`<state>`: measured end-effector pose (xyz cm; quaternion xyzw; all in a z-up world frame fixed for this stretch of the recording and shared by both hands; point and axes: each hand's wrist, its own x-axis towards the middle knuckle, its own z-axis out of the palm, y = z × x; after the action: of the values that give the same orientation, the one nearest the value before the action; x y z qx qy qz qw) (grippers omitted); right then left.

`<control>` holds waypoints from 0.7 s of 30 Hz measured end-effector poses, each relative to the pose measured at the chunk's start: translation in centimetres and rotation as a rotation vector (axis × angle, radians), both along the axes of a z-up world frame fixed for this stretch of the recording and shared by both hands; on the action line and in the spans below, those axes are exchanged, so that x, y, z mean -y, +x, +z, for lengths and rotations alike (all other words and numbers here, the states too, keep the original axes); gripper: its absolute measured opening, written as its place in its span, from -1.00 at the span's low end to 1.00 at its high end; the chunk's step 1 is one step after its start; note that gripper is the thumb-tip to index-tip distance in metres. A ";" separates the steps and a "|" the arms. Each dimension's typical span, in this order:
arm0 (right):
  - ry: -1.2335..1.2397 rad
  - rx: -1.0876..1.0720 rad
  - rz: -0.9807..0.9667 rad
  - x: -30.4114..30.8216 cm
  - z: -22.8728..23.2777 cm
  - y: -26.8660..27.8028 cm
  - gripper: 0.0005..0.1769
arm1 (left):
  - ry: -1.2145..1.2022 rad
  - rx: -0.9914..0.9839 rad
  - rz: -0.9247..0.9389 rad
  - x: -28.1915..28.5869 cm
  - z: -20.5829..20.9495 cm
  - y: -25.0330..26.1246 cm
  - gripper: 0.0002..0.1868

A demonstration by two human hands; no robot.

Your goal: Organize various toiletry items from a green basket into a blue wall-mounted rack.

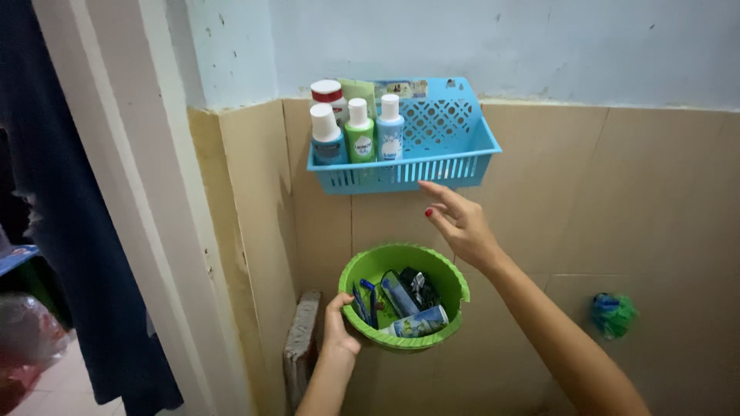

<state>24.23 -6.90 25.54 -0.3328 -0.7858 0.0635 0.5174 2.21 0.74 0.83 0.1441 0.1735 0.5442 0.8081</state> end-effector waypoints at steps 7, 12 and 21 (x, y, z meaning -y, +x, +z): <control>-0.074 0.064 -0.035 -0.6 -2.7 0.6 -0.48 | -0.117 -0.116 -0.009 2.0 1.6 0.1 -0.42; -0.156 0.011 0.023 -0.5 -3.9 0.7 -0.50 | -0.101 -0.039 -0.022 1.6 0.3 0.1 -0.41; -0.321 -0.018 0.060 -1.4 -7.3 1.5 -0.51 | -0.012 -0.059 0.030 1.3 -1.4 0.1 -0.43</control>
<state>25.77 -5.51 18.25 -0.3869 -0.7705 0.2069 0.4624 2.34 -0.60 -0.54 0.1528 0.2027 0.5507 0.7951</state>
